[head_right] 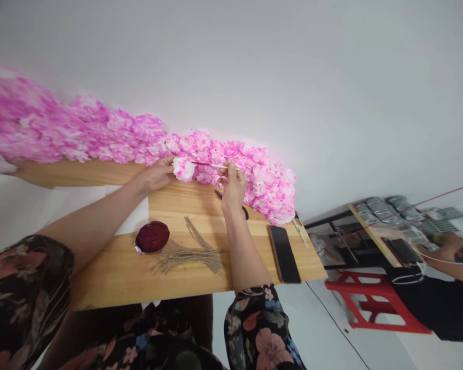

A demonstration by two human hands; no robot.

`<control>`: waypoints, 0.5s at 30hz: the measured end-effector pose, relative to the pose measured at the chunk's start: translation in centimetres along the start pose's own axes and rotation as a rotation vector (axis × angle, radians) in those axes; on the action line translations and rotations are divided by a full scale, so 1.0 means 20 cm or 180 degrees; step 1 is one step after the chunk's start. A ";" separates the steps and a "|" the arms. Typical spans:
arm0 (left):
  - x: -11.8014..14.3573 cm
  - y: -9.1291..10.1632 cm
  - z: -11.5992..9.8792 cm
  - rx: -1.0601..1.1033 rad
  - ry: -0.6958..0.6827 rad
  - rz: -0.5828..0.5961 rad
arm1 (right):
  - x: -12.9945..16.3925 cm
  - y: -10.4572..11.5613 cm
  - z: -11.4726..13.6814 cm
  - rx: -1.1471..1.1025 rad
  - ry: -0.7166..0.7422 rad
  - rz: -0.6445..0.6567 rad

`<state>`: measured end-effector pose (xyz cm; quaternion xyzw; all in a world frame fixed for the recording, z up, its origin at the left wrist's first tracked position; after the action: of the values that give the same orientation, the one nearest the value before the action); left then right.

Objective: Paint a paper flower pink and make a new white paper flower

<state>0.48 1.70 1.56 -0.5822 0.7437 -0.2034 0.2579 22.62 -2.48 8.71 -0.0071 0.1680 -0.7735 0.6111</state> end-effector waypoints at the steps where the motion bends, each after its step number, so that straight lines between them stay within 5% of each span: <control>1: 0.00 0.00 0.00 -0.0011 -0.0002 0.0011 | 0.00 0.00 0.00 0.0003 -0.0009 0.0001; 15: 0.00 -0.01 0.00 0.0019 0.0047 0.0143 | 0.01 -0.02 -0.01 -0.0177 -0.0082 -0.0002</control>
<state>0.62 1.63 1.62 -0.5631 0.7579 -0.2040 0.2586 22.24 -2.50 8.66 -0.0341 0.1816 -0.7686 0.6125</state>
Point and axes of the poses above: each hand's wrist, its own x-axis away from the middle knuckle, its own y-axis out of the back of the hand, z = x × y, the point moved 3 cm from there along -x, towards the middle knuckle, and after that the axes turned 2 degrees about -y, right-handed, at the moved point
